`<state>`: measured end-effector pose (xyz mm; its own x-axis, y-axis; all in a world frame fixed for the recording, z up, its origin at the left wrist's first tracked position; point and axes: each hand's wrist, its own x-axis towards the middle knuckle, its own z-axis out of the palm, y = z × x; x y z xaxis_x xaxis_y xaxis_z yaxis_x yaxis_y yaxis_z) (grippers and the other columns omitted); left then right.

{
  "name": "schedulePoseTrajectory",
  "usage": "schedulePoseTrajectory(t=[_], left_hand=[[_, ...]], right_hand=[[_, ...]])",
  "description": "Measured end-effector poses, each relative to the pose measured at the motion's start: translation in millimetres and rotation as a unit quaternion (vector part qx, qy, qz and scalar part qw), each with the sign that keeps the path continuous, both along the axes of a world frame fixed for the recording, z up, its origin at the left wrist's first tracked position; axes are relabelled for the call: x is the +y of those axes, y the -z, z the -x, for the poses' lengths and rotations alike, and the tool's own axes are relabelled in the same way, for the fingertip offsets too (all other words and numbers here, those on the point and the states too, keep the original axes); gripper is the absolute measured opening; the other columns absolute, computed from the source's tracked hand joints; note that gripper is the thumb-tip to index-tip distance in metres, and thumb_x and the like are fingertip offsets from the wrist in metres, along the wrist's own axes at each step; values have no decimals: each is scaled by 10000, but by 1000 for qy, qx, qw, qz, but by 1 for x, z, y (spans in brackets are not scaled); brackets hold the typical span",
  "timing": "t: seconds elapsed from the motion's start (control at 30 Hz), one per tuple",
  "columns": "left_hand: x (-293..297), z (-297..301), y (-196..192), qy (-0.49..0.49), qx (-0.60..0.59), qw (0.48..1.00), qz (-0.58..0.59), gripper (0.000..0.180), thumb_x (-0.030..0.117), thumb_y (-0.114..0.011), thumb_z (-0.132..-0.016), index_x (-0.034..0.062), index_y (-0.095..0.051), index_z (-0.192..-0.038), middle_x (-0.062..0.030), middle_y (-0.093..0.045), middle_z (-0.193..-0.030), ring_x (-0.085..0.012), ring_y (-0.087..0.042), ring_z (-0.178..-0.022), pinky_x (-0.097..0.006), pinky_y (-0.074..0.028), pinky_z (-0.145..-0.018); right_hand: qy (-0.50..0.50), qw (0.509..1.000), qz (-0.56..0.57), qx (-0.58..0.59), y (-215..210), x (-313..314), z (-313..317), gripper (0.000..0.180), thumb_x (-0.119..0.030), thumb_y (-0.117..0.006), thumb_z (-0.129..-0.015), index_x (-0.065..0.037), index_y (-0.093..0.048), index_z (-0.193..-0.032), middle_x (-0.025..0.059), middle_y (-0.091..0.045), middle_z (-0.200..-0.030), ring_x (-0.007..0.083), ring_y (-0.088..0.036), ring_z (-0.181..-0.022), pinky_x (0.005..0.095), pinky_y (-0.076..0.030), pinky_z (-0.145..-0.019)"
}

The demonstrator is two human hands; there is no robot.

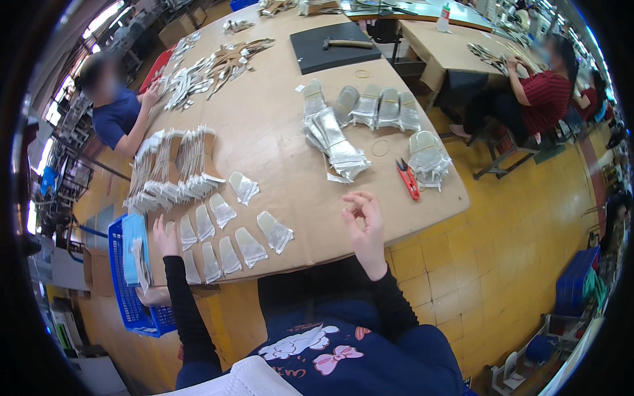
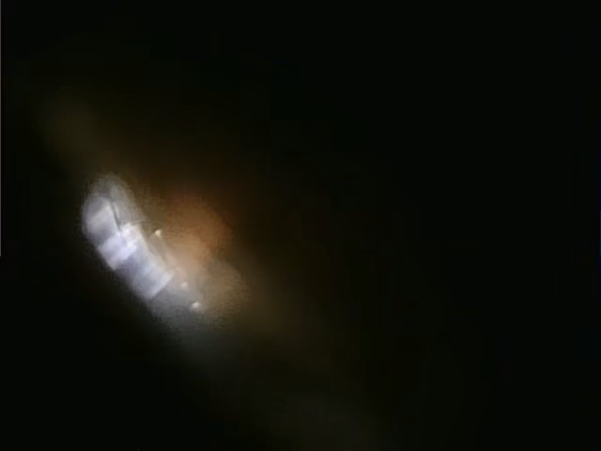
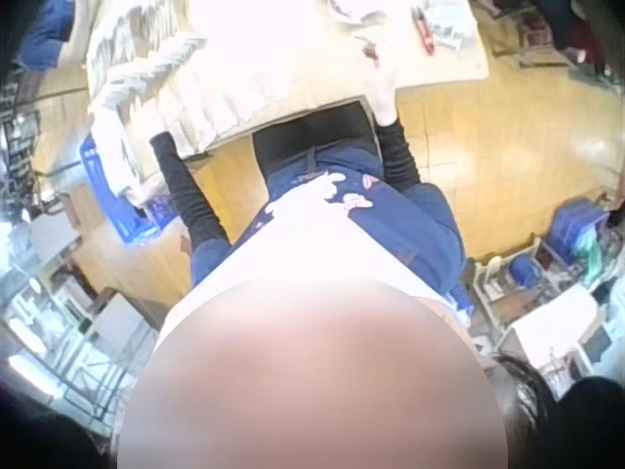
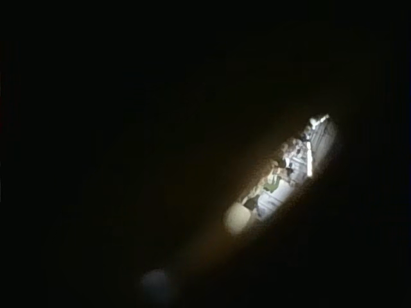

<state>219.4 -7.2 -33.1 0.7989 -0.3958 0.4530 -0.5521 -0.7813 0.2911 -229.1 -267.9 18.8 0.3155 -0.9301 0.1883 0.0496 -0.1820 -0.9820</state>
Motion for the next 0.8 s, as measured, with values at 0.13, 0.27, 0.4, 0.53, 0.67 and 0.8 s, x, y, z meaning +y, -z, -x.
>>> schedulePoseTrajectory(t=[0.13,0.27,0.4,0.53,0.67,0.8], left_hand=[[-44,99,-47,236,124,951,160,314,102,-611,-878,31,-623,-1184,-146,-604,-1247,-301,-537,-1203,-382,-376,-1041],[-81,201,-64,376,258,879,140,240,42,-606,-871,30,-655,-1105,-123,-665,-1138,-261,-618,-1096,-339,-447,-958],[-95,265,-55,473,330,806,132,237,-49,-627,-826,6,-672,-1053,-140,-689,-1048,-255,-655,-1014,-318,-484,-893],[-85,282,-31,455,494,718,183,204,-59,-584,-855,-49,-655,-1046,-115,-689,-1021,-202,-645,-996,-295,-475,-908],[-92,265,-14,298,731,553,265,365,286,-583,-969,25,-582,-1224,-143,-679,-1051,-254,-652,-972,-328,-551,-787],[-92,274,-20,283,874,287,270,540,381,-650,-900,47,-500,-1297,-175,-655,-1083,-287,-651,-949,-348,-561,-748]], right_hand=[[42,992,113,30,-28,-35,-2,267,-35,-642,-853,-15,-617,-1118,87,-515,-1118,146,-530,-868,266,-452,-758],[76,959,263,75,-22,-83,-42,444,-133,-698,-838,-11,-556,-1241,164,-487,-1251,291,-539,-1082,365,-457,-916],[86,830,290,469,21,-124,-92,855,-438,-694,-763,-89,-321,-1450,292,-406,-1372,406,-475,-1214,494,-381,-1026],[-9,927,156,340,33,-121,-79,799,-319,-698,-684,-85,-397,-1386,250,-557,-1204,407,-555,-1099,482,-443,-950],[-158,956,199,147,-14,-73,-29,687,-174,-721,-654,-75,-499,-1296,199,-592,-1133,382,-578,-1052,435,-453,-932],[-308,843,414,154,-62,-23,8,697,-214,-780,-670,-141,-521,-1314,176,-508,-1277,357,-396,-1298,542,-262,-1086]])
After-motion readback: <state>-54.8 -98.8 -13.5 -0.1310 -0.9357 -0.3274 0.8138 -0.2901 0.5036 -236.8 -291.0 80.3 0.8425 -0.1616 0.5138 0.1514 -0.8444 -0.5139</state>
